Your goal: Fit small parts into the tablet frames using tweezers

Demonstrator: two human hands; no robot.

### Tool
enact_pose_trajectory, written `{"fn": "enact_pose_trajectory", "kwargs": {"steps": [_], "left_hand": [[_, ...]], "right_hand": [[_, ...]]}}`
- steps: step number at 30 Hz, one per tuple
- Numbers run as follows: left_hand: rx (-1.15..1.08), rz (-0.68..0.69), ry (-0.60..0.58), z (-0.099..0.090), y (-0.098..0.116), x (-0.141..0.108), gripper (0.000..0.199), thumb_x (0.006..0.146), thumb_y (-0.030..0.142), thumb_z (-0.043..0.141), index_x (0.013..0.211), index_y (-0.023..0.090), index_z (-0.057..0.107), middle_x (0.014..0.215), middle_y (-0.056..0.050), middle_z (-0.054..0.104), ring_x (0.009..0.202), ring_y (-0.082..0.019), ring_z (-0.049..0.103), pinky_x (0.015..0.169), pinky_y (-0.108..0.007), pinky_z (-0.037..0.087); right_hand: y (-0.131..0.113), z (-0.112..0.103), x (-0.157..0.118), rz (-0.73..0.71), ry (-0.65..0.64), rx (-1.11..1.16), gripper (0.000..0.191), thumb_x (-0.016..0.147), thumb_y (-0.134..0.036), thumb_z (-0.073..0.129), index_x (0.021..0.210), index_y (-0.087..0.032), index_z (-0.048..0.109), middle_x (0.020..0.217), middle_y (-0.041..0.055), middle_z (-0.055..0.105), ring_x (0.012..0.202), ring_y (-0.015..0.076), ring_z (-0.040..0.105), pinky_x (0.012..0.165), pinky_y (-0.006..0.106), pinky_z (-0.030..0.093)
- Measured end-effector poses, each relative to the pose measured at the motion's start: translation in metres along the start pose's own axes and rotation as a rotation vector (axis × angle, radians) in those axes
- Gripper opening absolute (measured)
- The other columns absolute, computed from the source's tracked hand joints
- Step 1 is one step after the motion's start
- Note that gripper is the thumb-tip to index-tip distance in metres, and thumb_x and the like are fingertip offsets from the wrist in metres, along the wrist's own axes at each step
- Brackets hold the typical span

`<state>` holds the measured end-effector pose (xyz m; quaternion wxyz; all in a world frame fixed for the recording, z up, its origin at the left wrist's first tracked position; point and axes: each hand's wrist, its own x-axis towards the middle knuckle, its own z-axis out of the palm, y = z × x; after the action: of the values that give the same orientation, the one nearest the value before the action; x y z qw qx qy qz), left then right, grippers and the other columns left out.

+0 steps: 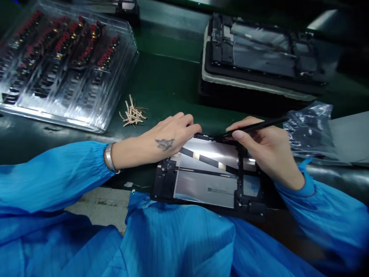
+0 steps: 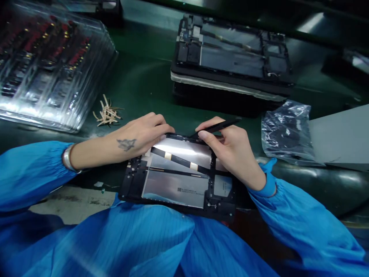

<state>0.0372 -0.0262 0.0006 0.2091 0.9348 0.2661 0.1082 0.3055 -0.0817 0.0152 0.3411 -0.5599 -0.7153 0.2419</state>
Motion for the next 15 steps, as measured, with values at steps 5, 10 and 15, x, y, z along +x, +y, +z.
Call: {"fn": "enact_pose_trajectory", "kwargs": {"steps": [5,10,15], "left_hand": [[0.031,0.000,-0.019,-0.0003,0.0007,-0.0003,0.031,0.105,0.022,0.039,0.132,0.022,0.056,0.113,-0.011,0.057,0.104,-0.026,0.055,0.092,-0.040,0.047],[0.051,0.009,-0.011,-0.0006,0.0017,-0.0004,0.033,0.105,0.018,0.037,0.133,0.020,0.055,0.112,-0.011,0.057,0.101,-0.025,0.055,0.089,-0.038,0.047],[0.083,0.011,-0.013,0.0003,0.0004,0.0010,0.033,0.105,0.018,0.036,0.131,0.019,0.056,0.112,-0.011,0.057,0.099,-0.024,0.053,0.087,-0.037,0.047]], "right_hand": [[0.0015,-0.0006,0.0013,-0.003,-0.011,0.004,0.021,0.095,-0.047,0.068,0.094,-0.028,0.076,0.094,0.0022,0.075,0.082,0.0184,0.072,0.060,0.029,0.056],[0.0031,-0.0006,0.0011,0.043,0.000,0.072,0.024,0.093,-0.050,0.070,0.096,-0.027,0.076,0.094,0.0034,0.074,0.081,0.0205,0.073,0.062,0.031,0.059],[0.0053,-0.0005,0.0016,0.074,0.019,0.144,0.023,0.093,-0.049,0.071,0.094,-0.027,0.075,0.094,0.0036,0.073,0.080,0.0199,0.074,0.067,0.031,0.063]]}}
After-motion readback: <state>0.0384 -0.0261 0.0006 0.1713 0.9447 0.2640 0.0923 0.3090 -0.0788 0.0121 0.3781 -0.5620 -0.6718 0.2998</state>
